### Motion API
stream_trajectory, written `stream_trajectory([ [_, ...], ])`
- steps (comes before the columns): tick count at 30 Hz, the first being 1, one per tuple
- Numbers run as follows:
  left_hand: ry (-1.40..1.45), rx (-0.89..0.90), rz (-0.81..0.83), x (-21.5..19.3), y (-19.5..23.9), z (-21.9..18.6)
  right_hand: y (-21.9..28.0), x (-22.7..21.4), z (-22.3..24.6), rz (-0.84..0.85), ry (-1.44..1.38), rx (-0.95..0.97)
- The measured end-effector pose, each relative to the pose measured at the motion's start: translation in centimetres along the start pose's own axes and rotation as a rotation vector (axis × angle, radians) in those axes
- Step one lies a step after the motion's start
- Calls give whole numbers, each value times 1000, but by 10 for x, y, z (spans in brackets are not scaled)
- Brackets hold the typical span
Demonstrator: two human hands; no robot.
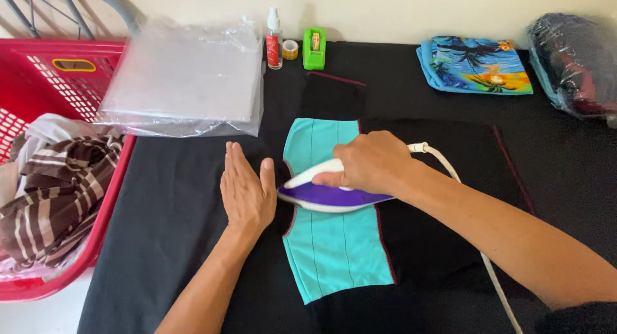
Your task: Ironing a black and teal t-shirt on a flat surface.
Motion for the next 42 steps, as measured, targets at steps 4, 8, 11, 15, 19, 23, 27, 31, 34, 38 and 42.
stream_trajectory([
  [4, 17, -11, 38, 0, 3, -4, -2, 4, -3, -14, 75, -21],
  [8, 17, 6, 37, 1, 4, -4, -10, 9, -9, 65, 60, 1],
  [11, 4, 11, 33, 0, 3, -3, -16, 4, -16, -53, 60, 13],
  [15, 3, -9, 55, 0, 2, -6, -18, 13, -14, 79, 53, -14],
  [19, 7, -11, 65, 0, 2, -5, -21, 7, -16, -29, 104, -46],
  [23, 8, -14, 67, 5, 2, -2, -25, 1, -24, -49, 82, 24],
  [27, -4, -12, 63, 1, -1, -2, -26, 4, -13, 30, 96, -58],
  [31, 2, -16, 57, 3, 0, -3, -33, 0, -32, -34, 85, 50],
  [34, 12, -5, 21, 3, -4, 5, -23, -12, -34, -87, 44, 90],
  [38, 64, -8, -9, 0, -4, 10, 15, -9, -4, -82, 22, 22],
  [42, 63, -1, -1, -1, -1, 5, 21, 18, -5, 49, 71, 22],
])
Point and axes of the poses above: each hand's wrist, its own y-axis away from the middle knuckle, its own x-axis out of the palm, z = x × y, the point moved 10 cm from there along -y, towards the middle knuckle, and after that the axes turned 2 degrees about -x, right-handed, at the moved point
